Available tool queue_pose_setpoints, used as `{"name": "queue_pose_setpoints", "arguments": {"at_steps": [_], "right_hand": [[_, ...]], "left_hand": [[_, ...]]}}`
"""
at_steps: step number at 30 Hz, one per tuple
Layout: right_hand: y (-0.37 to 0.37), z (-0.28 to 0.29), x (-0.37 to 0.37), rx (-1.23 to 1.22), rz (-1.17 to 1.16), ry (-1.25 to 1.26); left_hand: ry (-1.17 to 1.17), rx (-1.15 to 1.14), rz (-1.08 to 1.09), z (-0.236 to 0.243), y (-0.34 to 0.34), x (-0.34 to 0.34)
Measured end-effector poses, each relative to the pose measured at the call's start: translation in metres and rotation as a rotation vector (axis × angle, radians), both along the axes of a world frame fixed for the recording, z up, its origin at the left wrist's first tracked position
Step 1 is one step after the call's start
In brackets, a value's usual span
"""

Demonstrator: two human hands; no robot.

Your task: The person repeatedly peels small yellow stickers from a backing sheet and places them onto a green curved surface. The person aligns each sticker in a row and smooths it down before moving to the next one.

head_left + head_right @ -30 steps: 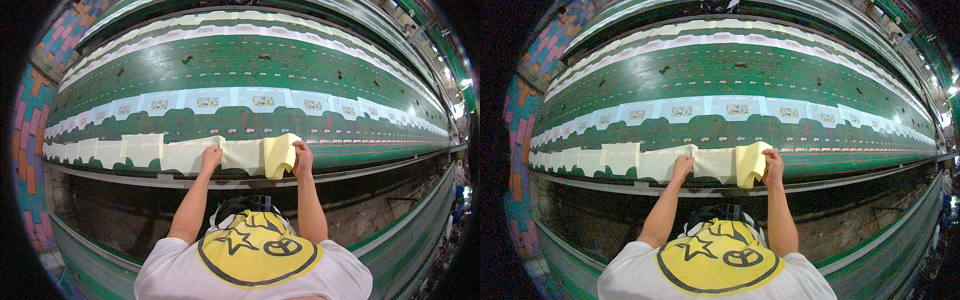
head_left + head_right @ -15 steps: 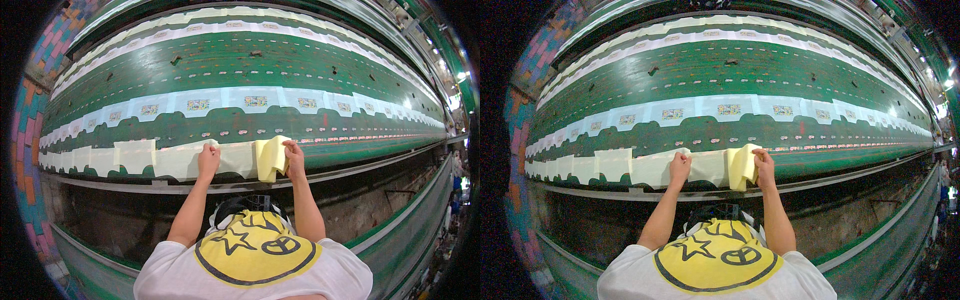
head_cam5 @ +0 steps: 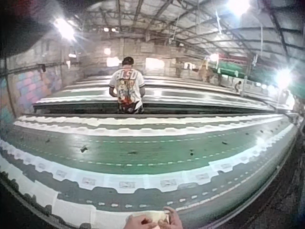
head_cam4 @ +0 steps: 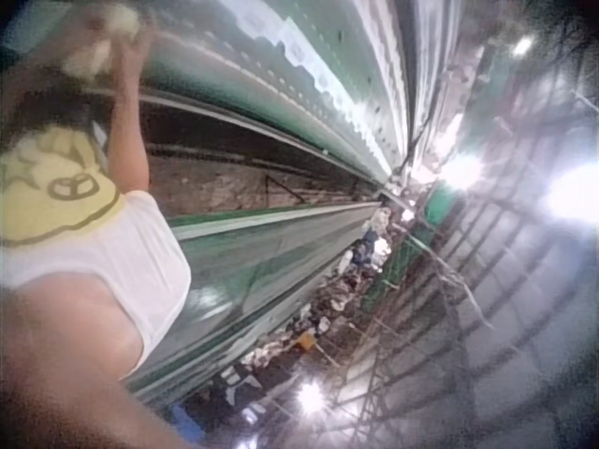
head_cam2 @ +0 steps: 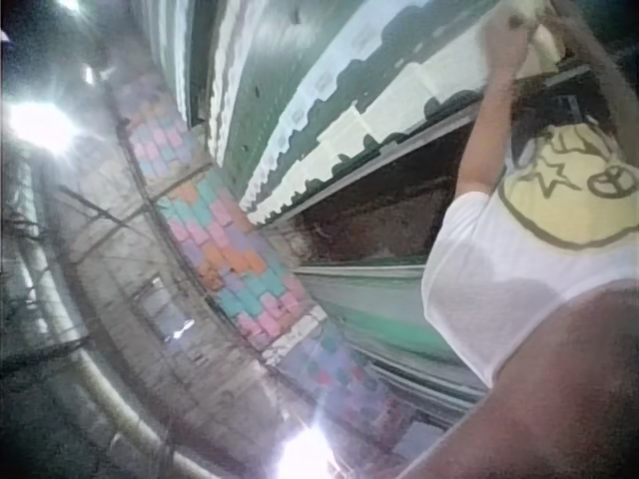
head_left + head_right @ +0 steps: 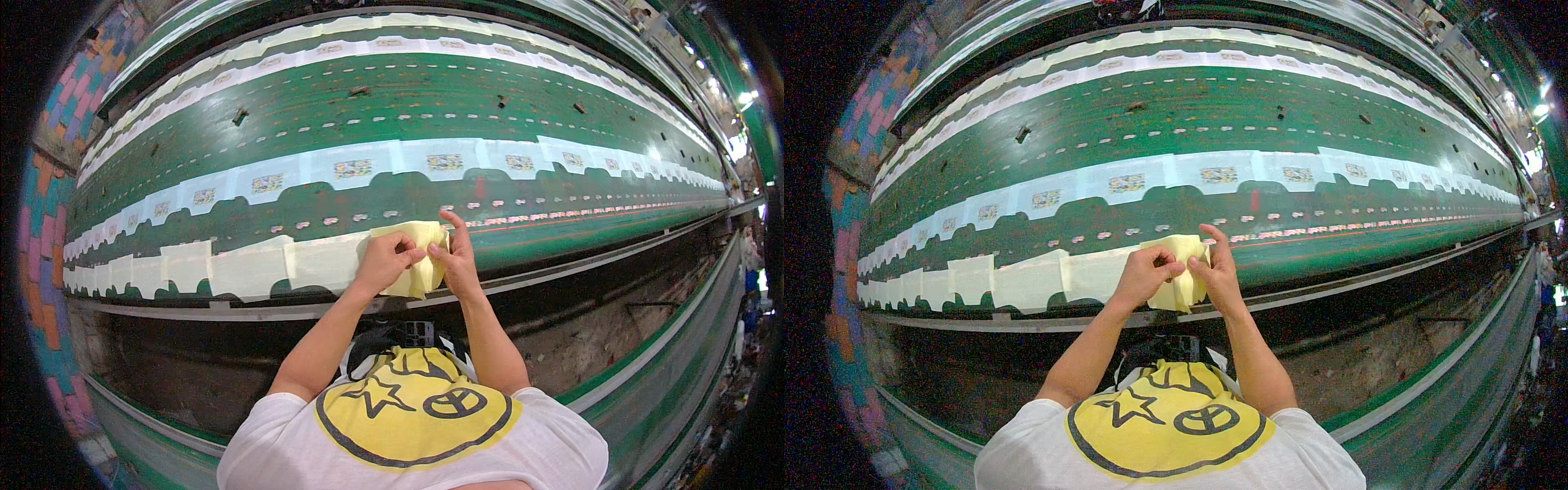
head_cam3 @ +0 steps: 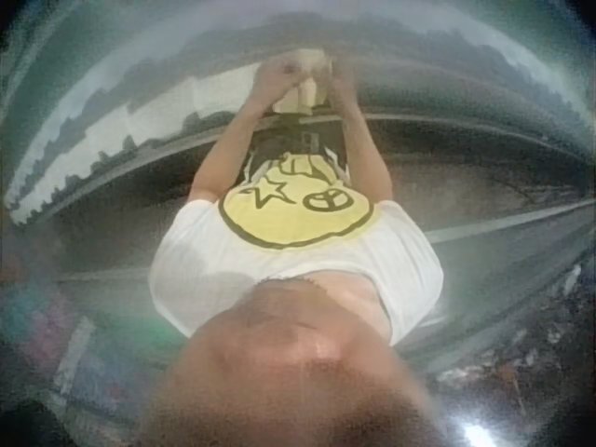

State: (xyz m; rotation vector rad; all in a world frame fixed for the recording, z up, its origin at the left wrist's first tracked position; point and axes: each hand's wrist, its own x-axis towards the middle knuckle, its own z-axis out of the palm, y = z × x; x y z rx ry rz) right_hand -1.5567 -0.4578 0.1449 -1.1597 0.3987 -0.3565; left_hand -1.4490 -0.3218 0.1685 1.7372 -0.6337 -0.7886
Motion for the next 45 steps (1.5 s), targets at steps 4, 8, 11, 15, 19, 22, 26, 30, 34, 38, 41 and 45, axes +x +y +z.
{"name": "queue_pose_setpoints", "arguments": {"at_steps": [4, 8, 11, 15, 19, 22, 26, 30, 34, 38, 41, 45], "right_hand": [[-0.037, 0.021, -0.033, 0.06, -0.039, -0.048], [-0.07, 0.013, -0.067, 0.124, -0.067, -0.077], [-0.097, 0.006, -0.092, -0.102, 0.07, 0.071], [-0.114, 0.012, -0.111, -0.304, 0.083, 0.049], [-0.126, 0.009, -0.119, -0.387, 0.072, 0.079], [-0.131, 0.013, -0.123, -0.445, 0.061, 0.082], [-0.139, 0.005, -0.122, -0.468, 0.037, 0.103], [-0.158, -0.015, -0.121, 0.021, -0.077, 0.044], [-0.217, 0.007, -0.14, 0.317, -0.224, -0.096], [-0.271, 0.042, -0.154, 0.39, -0.375, -0.108], [-0.302, 0.059, -0.156, 0.29, -0.315, -0.16], [-0.326, 0.044, -0.146, 0.229, -0.261, -0.135]], "left_hand": [[0.071, -0.083, 0.011, 0.006, -0.037, -0.033], [0.14, -0.103, 0.013, 0.009, -0.073, -0.065], [0.131, -0.075, 0.049, 0.01, -0.094, -0.09], [0.166, -0.038, 0.082, -0.012, -0.108, -0.112], [0.115, -0.006, 0.085, 0.0, -0.12, -0.125], [0.111, -0.008, 0.093, 0.009, -0.13, -0.131], [0.061, -0.027, 0.072, 0.004, -0.14, -0.131], [-0.061, -0.121, 0.213, -0.011, -0.133, -0.107], [-0.12, -0.112, 0.407, -0.001, -0.089, -0.062], [-0.154, -0.107, 0.519, 0.01, -0.029, -0.019], [-0.162, -0.192, 0.595, 0.035, -0.013, -0.008], [-0.185, -0.229, 0.543, 0.068, -0.021, -0.009]]}}
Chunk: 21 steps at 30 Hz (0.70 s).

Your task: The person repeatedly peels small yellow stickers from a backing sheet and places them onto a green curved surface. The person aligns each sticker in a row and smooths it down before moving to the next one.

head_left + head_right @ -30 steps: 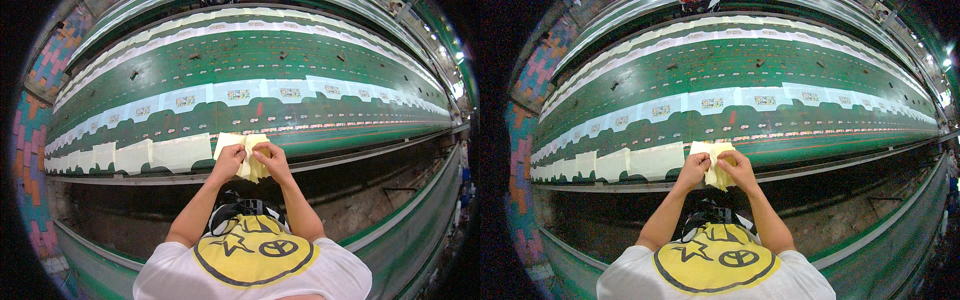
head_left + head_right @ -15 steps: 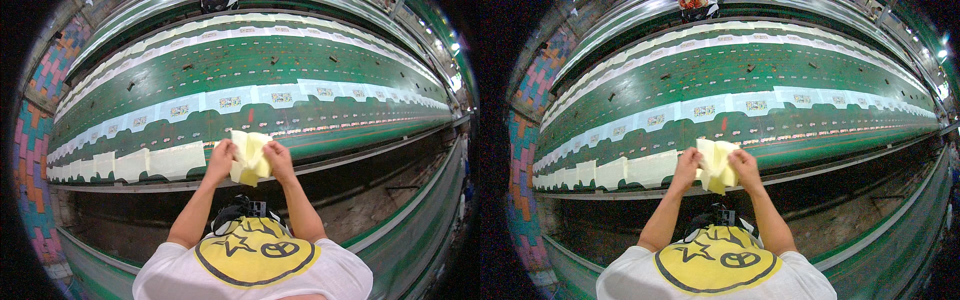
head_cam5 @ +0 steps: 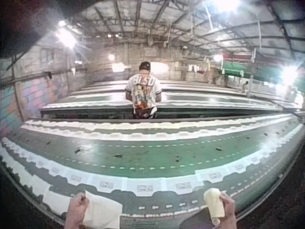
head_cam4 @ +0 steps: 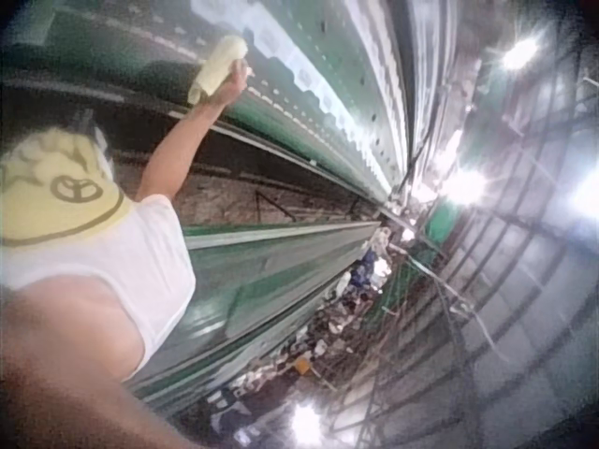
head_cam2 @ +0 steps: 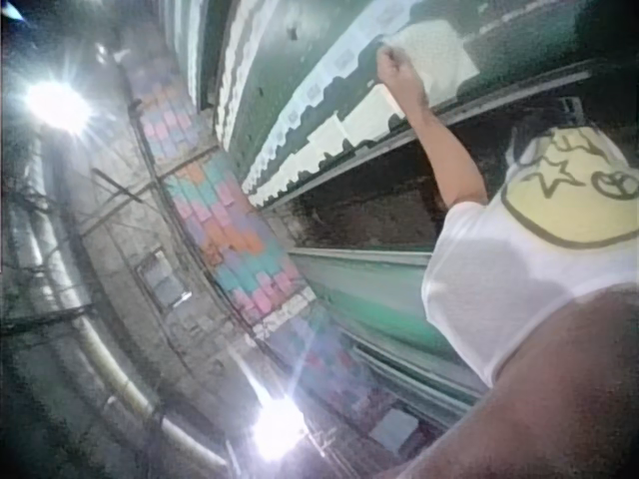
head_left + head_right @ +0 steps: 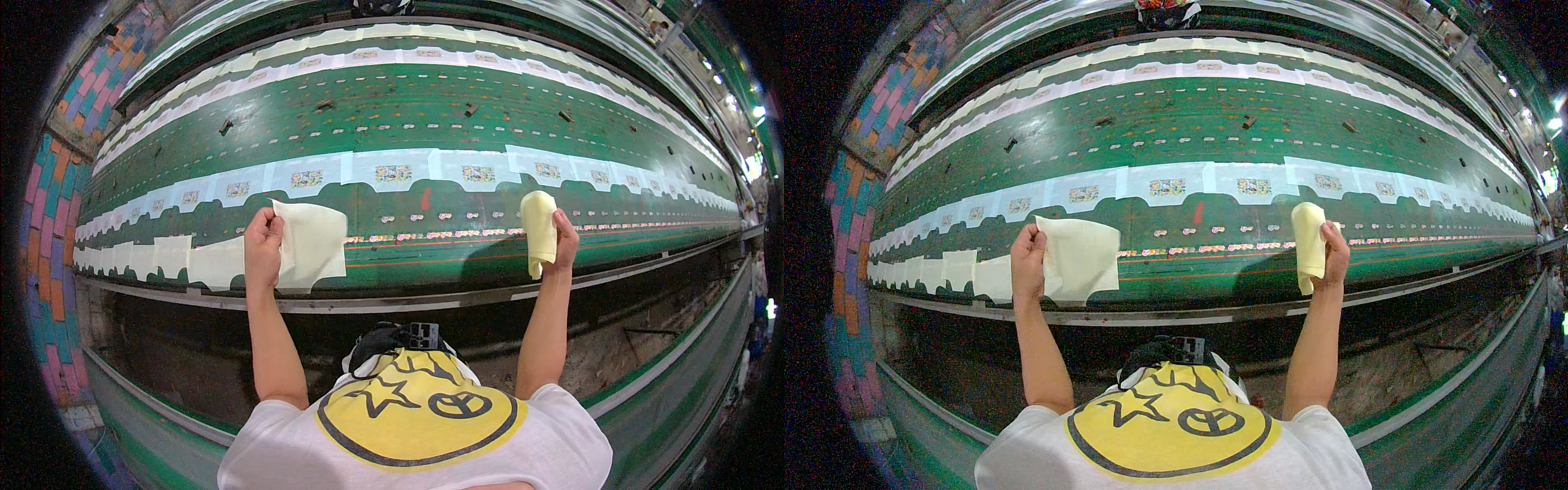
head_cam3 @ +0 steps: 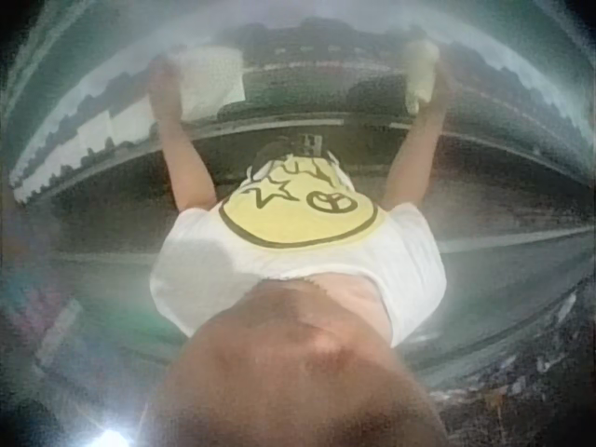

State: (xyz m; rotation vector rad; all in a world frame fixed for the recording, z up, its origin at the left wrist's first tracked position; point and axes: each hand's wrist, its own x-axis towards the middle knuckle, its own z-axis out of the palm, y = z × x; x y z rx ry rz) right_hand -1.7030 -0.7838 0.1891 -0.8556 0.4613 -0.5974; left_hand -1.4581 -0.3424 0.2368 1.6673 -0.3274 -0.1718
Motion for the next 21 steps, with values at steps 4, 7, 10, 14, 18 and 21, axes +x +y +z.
{"name": "queue_pose_setpoints", "arguments": {"at_steps": [4, 7, 10, 14, 18, 21], "right_hand": [[0.01, -0.032, 0.021, 0.082, -0.08, 0.101], [0.016, -0.06, 0.024, 0.109, -0.059, 0.137], [0.011, -0.099, 0.017, 0.18, -0.053, 0.113], [0.018, -0.088, 0.008, 0.207, -0.087, 0.11], [0.024, -0.054, 0.009, 0.168, -0.119, 0.087], [0.026, -0.047, 0.013, 0.077, -0.09, 0.096]], "left_hand": [[-0.042, 0.183, -0.058, -0.011, -0.029, -0.005], [-0.24, 0.318, -0.157, -0.067, -0.075, -0.011], [-0.053, 0.303, -0.226, -0.134, -0.118, -0.027], [-0.014, 0.334, -0.219, -0.188, -0.163, -0.054], [0.172, 0.318, -0.294, -0.211, -0.193, -0.066], [0.415, 0.176, -0.422, -0.212, -0.205, -0.067]]}}
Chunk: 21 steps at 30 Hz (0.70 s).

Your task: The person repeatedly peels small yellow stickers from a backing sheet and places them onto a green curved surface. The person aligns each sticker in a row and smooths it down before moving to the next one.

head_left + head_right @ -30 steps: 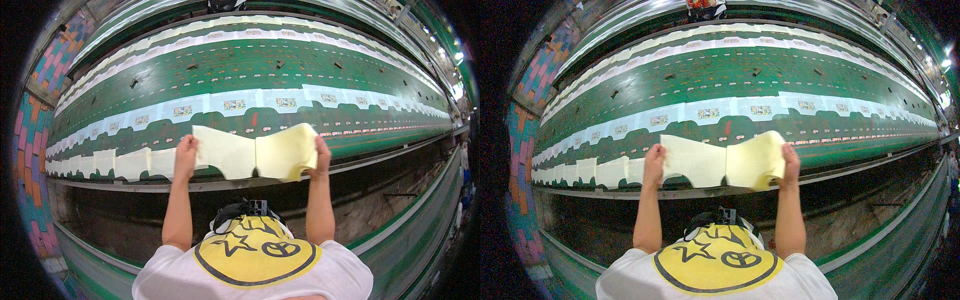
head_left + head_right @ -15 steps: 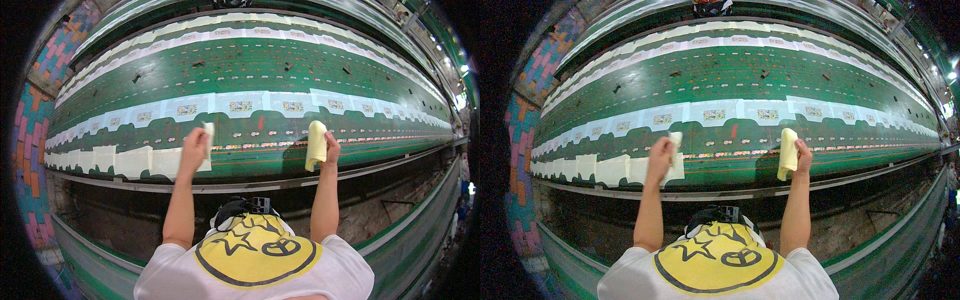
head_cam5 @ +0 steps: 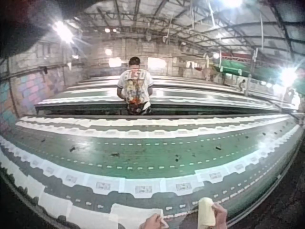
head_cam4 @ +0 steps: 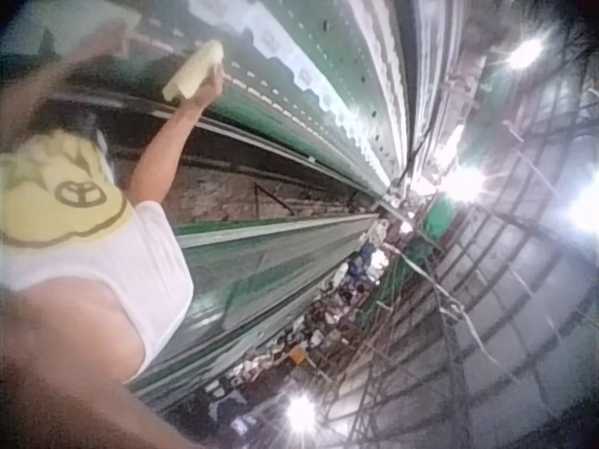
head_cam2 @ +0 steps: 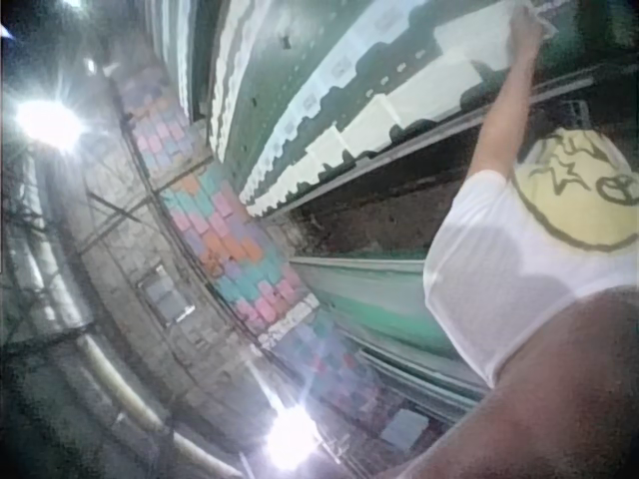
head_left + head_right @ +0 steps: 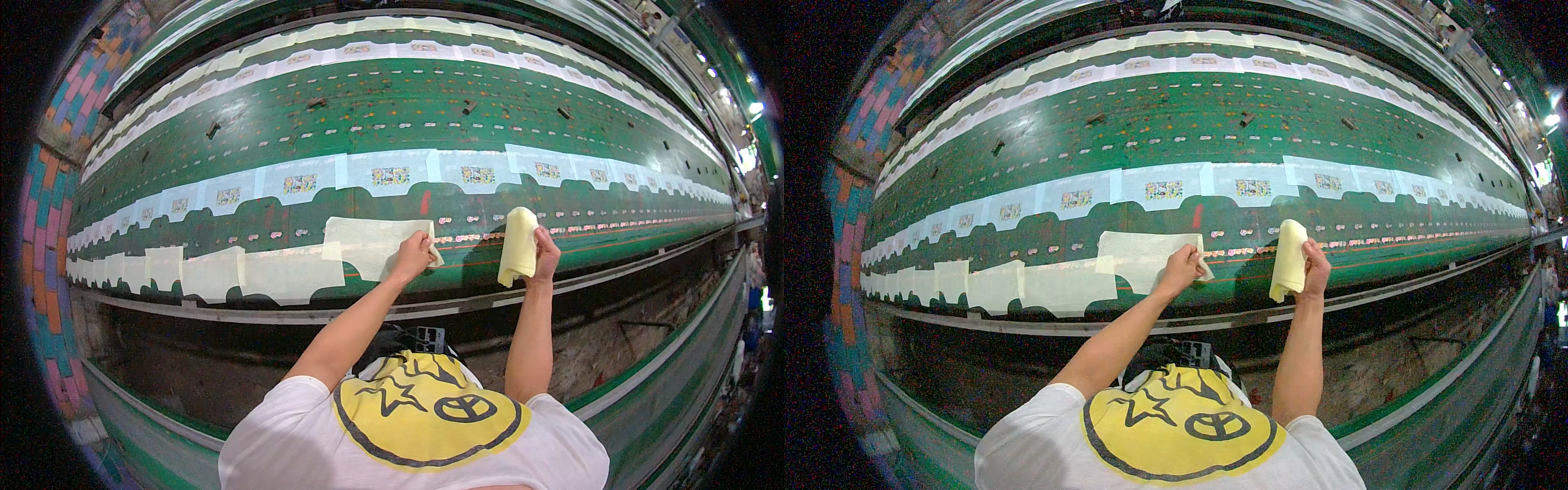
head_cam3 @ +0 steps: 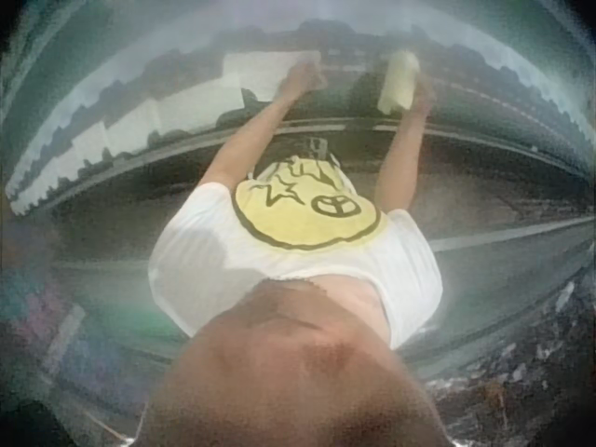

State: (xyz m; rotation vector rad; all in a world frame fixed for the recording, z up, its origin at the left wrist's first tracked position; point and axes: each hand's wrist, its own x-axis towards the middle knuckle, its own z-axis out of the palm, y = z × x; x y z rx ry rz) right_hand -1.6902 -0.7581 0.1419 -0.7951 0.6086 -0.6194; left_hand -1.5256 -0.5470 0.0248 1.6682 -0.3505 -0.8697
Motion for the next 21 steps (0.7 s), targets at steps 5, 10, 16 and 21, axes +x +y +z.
{"name": "queue_pose_setpoints", "arguments": {"at_steps": [5, 10, 16, 21], "right_hand": [[0.034, -0.017, 0.049, -0.215, 0.23, 0.293], [0.094, -0.106, 0.083, -1.319, 0.357, 0.832], [0.089, -0.109, 0.066, -1.133, 0.197, 0.756], [0.042, -0.087, 0.016, -0.653, 0.033, 0.619]], "left_hand": [[0.246, -0.115, -0.085, 0.002, 0.012, 0.013], [0.148, -0.061, 0.06, -0.005, 0.046, 0.033], [0.141, -0.002, 0.164, 0.013, 0.077, 0.043], [0.197, 0.019, 0.152, 0.024, 0.062, 0.021]]}}
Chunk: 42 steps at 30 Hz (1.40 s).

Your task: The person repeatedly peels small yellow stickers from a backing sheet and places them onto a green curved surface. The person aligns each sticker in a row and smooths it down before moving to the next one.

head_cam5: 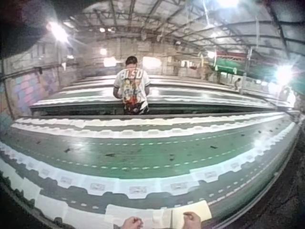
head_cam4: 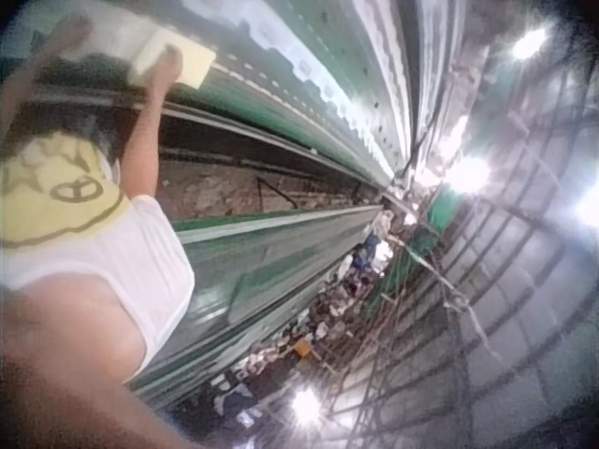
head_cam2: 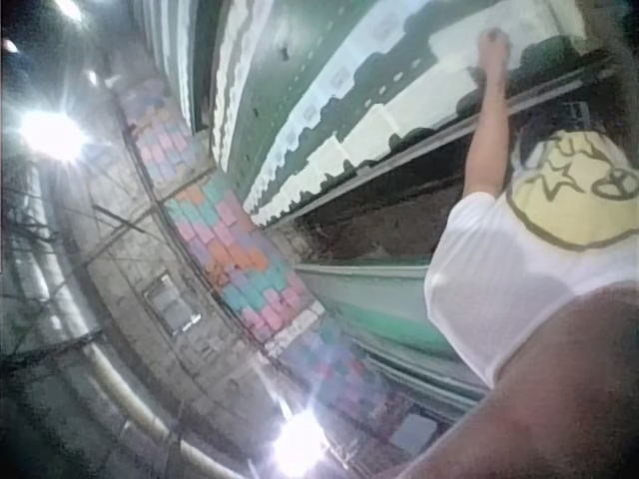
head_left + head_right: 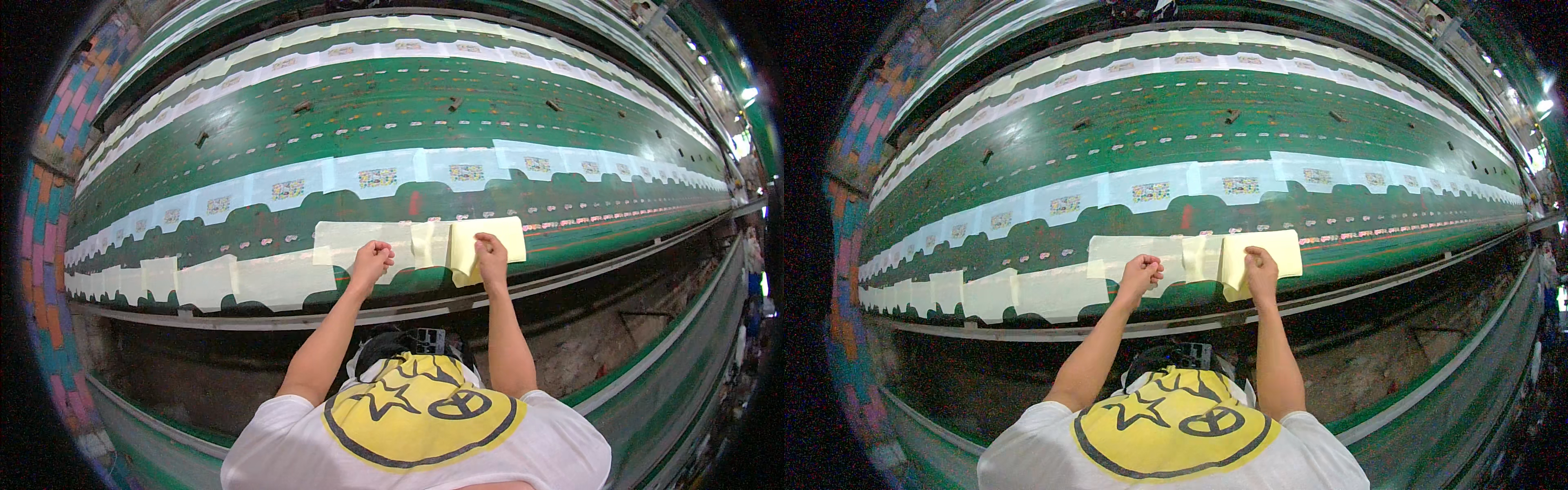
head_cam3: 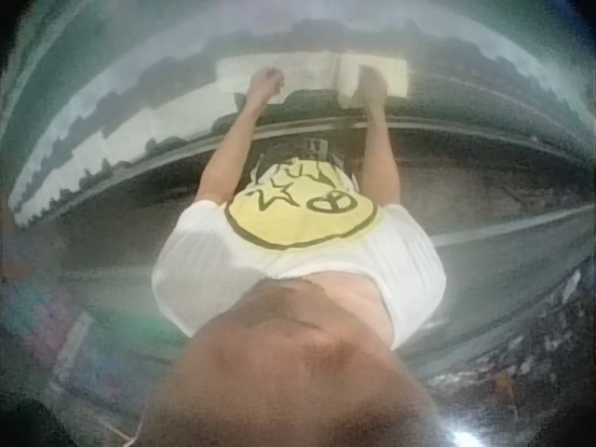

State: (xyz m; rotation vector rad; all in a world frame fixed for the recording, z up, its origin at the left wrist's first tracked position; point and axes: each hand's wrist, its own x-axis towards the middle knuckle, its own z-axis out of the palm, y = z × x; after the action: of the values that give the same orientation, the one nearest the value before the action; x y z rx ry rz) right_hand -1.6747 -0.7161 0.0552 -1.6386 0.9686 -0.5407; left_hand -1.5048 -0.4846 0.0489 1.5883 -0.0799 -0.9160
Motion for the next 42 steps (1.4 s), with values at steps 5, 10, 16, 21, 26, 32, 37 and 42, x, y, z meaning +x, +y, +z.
{"name": "queue_pose_setpoints", "arguments": {"at_steps": [5, 10, 16, 21, 26, 32, 37, 42], "right_hand": [[-0.051, 0.044, -0.053, 0.173, -0.139, -0.243], [-0.098, 0.105, -0.108, 0.152, -0.017, -0.382], [-0.129, 0.13, -0.162, -0.093, 0.247, -0.257], [-0.15, 0.118, -0.207, 0.19, 0.251, -0.343], [-0.18, 0.115, -0.227, 0.107, 0.387, -0.292], [-0.194, 0.104, -0.208, 0.028, 0.459, -0.304], [-0.196, 0.109, -0.188, 0.342, 0.284, -0.406], [-0.215, 0.095, -0.174, 0.386, 0.364, -0.293]], "left_hand": [[0.036, -0.082, -0.079, 0.02, -0.052, -0.037], [0.079, -0.217, -0.198, 0.068, -0.132, -0.097], [-0.047, -0.382, -0.282, 0.111, -0.227, -0.196], [-0.498, -0.222, -0.432, 0.122, -0.279, -0.25], [-0.545, -0.034, -0.453, 0.131, -0.297, -0.269], [-0.373, -0.03, -0.341, 0.117, -0.308, -0.256], [0.015, -0.251, -0.16, 0.098, -0.317, -0.238], [0.115, -0.338, -0.125, 0.095, -0.328, -0.224]]}}
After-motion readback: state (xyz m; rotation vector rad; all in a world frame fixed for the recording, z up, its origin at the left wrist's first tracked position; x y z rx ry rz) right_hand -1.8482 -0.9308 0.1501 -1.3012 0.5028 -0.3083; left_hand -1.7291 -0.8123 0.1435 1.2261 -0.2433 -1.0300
